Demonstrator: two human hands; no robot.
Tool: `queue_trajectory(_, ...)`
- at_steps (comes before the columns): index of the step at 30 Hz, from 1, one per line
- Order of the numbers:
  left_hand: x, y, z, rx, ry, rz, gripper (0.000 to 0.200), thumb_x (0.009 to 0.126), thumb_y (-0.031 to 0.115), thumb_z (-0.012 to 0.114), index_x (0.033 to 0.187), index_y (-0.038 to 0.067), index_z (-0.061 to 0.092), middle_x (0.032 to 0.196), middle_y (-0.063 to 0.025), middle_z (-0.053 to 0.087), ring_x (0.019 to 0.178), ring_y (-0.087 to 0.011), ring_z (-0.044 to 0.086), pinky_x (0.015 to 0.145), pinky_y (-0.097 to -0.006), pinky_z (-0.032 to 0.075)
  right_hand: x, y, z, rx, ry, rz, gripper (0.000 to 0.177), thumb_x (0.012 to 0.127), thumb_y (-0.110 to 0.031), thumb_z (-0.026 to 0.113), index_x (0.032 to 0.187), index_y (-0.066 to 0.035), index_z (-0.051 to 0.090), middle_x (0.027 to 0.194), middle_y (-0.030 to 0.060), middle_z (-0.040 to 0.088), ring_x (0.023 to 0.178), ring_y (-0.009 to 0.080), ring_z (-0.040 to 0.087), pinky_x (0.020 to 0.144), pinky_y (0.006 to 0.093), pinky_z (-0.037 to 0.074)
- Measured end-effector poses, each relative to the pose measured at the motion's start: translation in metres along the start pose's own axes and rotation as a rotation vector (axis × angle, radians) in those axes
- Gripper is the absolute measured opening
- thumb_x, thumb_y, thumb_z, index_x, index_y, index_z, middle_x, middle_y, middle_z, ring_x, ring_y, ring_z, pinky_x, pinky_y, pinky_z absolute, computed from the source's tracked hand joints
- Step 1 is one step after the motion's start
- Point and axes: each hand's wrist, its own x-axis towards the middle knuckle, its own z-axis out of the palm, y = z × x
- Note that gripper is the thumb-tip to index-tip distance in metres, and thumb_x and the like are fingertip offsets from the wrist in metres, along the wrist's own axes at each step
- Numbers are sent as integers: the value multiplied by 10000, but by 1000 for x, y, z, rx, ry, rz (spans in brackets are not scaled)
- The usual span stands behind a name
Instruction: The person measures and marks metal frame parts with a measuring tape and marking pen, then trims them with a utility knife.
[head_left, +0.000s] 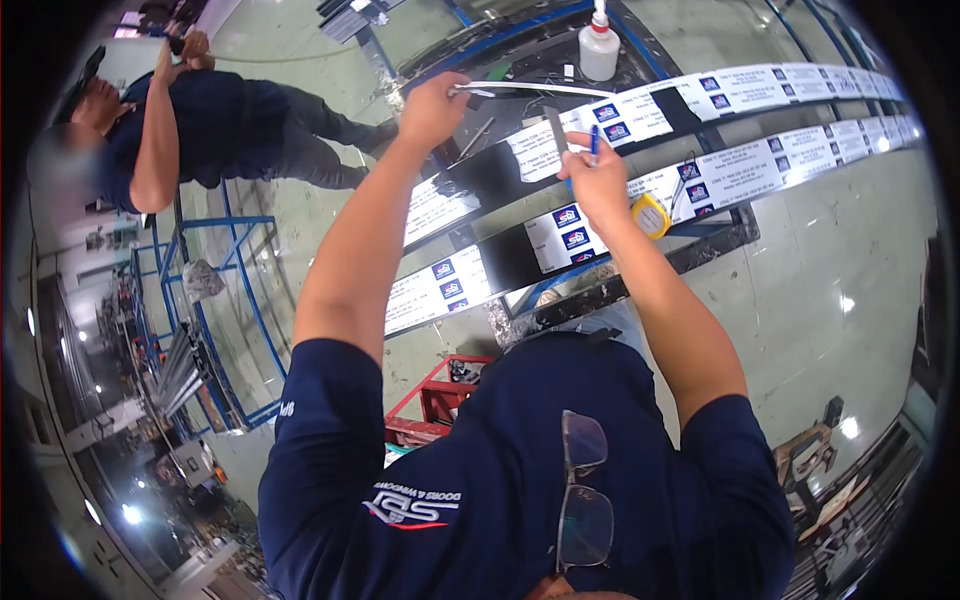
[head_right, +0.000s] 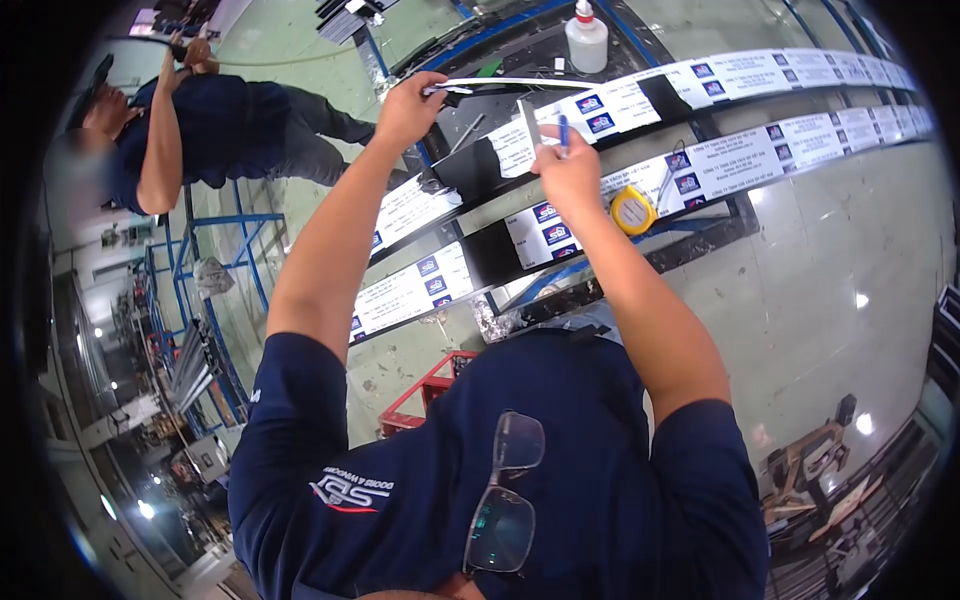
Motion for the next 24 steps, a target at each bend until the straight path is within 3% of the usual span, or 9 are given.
queue_trajectory(3,9,-52,38,130,45,308,627,814,67,709,1416,137,545,1494,-213,491,1208,-355,628,981,-377,508,-21,-15,-15,-51,-8,14,342,908,-62,655,1245,-8,632,730,29,683,555,41,484,516,215,378)
queue_trajectory(4,4,-42,35,105,-191,80,833,780,12,682,1540,174,383,1664,-221,167,1343,-388,517,1055,-395,465,-29,-12,-20,-62,-23,19,342,908,-62,655,1245,-8,632,730,29,683,555,41,484,516,215,378)
queue_trajectory(5,2,-31,31,155,-308,-3,864,785,-8,663,1564,184,341,1686,-211,56,1320,-392,540,1021,-396,489,-36,-10,-25,-74,-8,23,340,913,-59,654,1248,-8,630,731,29,681,540,34,467,495,212,359)
queue_trajectory(8,-6,-38,38,179,-249,-16,832,799,-4,669,1552,172,362,1605,-228,325,1247,-391,597,977,-401,512,-51,-5,-43,-113,-4,56,314,922,-44,650,1232,-1,634,737,27,675,605,51,528,561,224,393)
queue_trajectory(10,-6,-45,34,128,-245,-84,713,815,11,693,1483,139,478,1321,-203,642,1113,-352,678,912,-396,537,-59,-1,-48,-145,6,93,297,932,-27,641,1227,10,635,726,24,664,680,69,593,647,235,427)
queue_trajectory(13,-10,-54,29,42,-204,-119,553,824,34,719,1361,105,609,1025,-143,754,1004,-311,714,882,-388,545,-66,0,-54,-154,-10,105,306,936,-28,636,1240,6,630,720,23,662,676,64,579,648,231,417)
queue_trajectory(17,-14,-55,31,-37,-67,-219,425,839,91,732,1261,99,684,1065,-131,755,1006,-310,712,892,-387,547,-73,-1,-59,-182,-38,114,310,940,-26,630,1250,0,630,720,12,654,687,64,577,649,236,415)
queue_trajectory(21,-20,-65,37,114,-124,-45,668,806,-6,607,1459,93,507,1502,-263,460,1288,-383,563,1056,-405,477,-83,-14,-59,-256,-30,90,303,944,-23,619,1245,9,621,732,23,659,729,68,587,694,229,424)
queue_trajectory(24,-30,-77,35,49,-82,-45,740,787,2,599,1504,99,439,1556,-262,382,1386,-373,458,1104,-412,432,-88,-17,-61,-236,-40,83,308,942,-14,615,1249,11,611,755,25,671,762,75,605,748,225,443)
